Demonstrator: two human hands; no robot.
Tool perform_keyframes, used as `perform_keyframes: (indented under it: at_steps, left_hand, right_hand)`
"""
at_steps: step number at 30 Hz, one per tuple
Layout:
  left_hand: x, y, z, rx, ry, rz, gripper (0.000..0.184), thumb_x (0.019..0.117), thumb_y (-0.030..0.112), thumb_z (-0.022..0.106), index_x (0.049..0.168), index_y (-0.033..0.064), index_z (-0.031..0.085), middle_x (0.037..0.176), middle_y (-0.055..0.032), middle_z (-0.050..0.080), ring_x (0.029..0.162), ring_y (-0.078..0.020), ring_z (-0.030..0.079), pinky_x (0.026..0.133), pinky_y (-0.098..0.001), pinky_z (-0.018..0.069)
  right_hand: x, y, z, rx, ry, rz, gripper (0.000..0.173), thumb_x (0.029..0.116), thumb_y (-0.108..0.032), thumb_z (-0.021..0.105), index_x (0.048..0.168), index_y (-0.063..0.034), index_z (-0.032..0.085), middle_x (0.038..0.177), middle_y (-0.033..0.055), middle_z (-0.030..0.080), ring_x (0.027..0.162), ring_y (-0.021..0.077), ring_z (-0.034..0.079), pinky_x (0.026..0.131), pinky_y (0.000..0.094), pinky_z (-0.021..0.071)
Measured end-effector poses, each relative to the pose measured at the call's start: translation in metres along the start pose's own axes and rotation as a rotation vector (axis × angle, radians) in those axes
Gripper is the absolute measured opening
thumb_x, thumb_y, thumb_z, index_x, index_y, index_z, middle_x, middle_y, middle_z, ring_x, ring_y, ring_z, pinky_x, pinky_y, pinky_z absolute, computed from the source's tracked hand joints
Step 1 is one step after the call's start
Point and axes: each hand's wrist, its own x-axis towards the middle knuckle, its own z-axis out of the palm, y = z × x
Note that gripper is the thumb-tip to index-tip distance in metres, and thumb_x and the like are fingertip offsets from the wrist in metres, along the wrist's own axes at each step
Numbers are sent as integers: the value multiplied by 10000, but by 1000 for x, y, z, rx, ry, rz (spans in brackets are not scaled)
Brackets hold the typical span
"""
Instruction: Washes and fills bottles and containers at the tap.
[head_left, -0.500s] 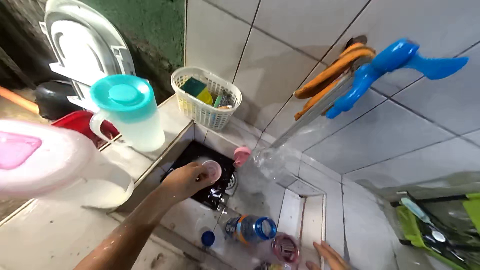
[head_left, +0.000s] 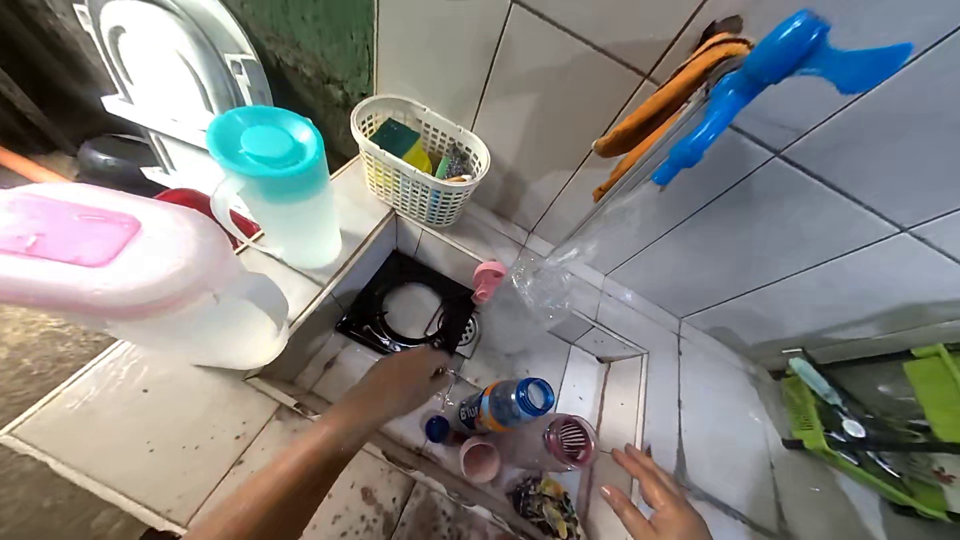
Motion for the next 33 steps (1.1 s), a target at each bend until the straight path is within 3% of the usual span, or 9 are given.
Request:
perform_keyframes:
  at_steps: [3, 7, 12, 15, 18, 21, 23, 27, 33]
  left_hand:
    - [70, 11, -16, -98, 184, 69, 462, 1026, 175, 601, 1472, 91, 515, 1453, -210, 521, 1267, -369, 581, 1037, -555, 486]
    - [160, 20, -20, -241, 405, 92, 554, 962, 59, 639, 1480, -8, 454, 1457, -300, 477, 1291, -458, 542, 1052, -605, 468]
    - [225, 17, -17, -34, 442, 226, 549, 951, 60, 650, 1477, 20, 501, 1617, -247, 329, 1484, -468, 316, 1179, -601, 325]
    - [230, 8, -19, 5, 418, 295, 435, 934, 59, 676, 1355, -22, 605, 1576, -278, 379, 1473, -498, 311, 1177, -625, 306]
    - [215, 5, -20, -15, 448, 236, 353, 955, 95, 674, 1273, -51, 627, 1389, -269, 561, 1319, -439, 524, 1106, -576, 426]
    - [179, 10, -34, -87, 428, 53, 339, 1017, 188, 629, 1279, -23, 582, 1231, -261, 637, 1139, -438, 641, 963, -640, 496]
    - [150, 8, -47, -157, 456, -18, 371, 1051, 240, 574, 1315, -18, 546, 1156, -280, 662, 1088, -459, 658, 932, -666, 495]
    - [85, -16, -55, -242, 566, -60, 356, 1030, 180, 591, 1332, -6, 550, 1136, -269, 668, 1053, -427, 667, 920, -644, 510]
    - [-14, -68, 4, -338, 461, -166, 437, 996, 183, 628, 1403, 43, 554, 1165, -211, 683, 1031, -342, 678, 912, -569, 539]
  right_hand:
    - [4, 9, 1, -4, -27, 26, 511, 971, -233, 683, 1386, 51, 595, 1511, 333, 452, 1396, 466, 471, 1108, 585, 428]
    - [9, 16, 4, 28, 5, 26, 487, 953, -202, 698, 1359, 54, 617, 1488, 339, 475, 1364, 469, 503, 1071, 573, 460]
    - [12, 31, 4, 36, 61, 79, 464, 952, -184, 695, 1350, 44, 629, 1486, 310, 496, 1361, 438, 522, 1087, 557, 461]
    - [15, 34, 6, 15, 45, 141, 455, 952, -180, 696, 1352, 26, 634, 1492, 289, 501, 1368, 420, 523, 1105, 556, 451]
    - [19, 28, 8, -3, 15, 169, 455, 951, -188, 693, 1359, 6, 636, 1502, 277, 496, 1373, 413, 520, 1105, 554, 451]
    - [19, 21, 7, 19, 24, 153, 466, 952, -222, 696, 1357, 1, 639, 1508, 271, 493, 1379, 408, 514, 1107, 549, 448]
    - [16, 22, 6, 41, 43, 125, 464, 952, -225, 694, 1351, 7, 641, 1501, 278, 497, 1378, 416, 513, 1103, 556, 449]
    - [8, 29, 4, 53, 57, 92, 476, 965, -212, 686, 1360, 44, 620, 1495, 309, 486, 1384, 441, 498, 1120, 561, 428]
    - [1, 19, 6, 33, -48, 122, 509, 982, -245, 680, 1401, 28, 588, 1484, 282, 513, 1382, 428, 505, 1146, 578, 404]
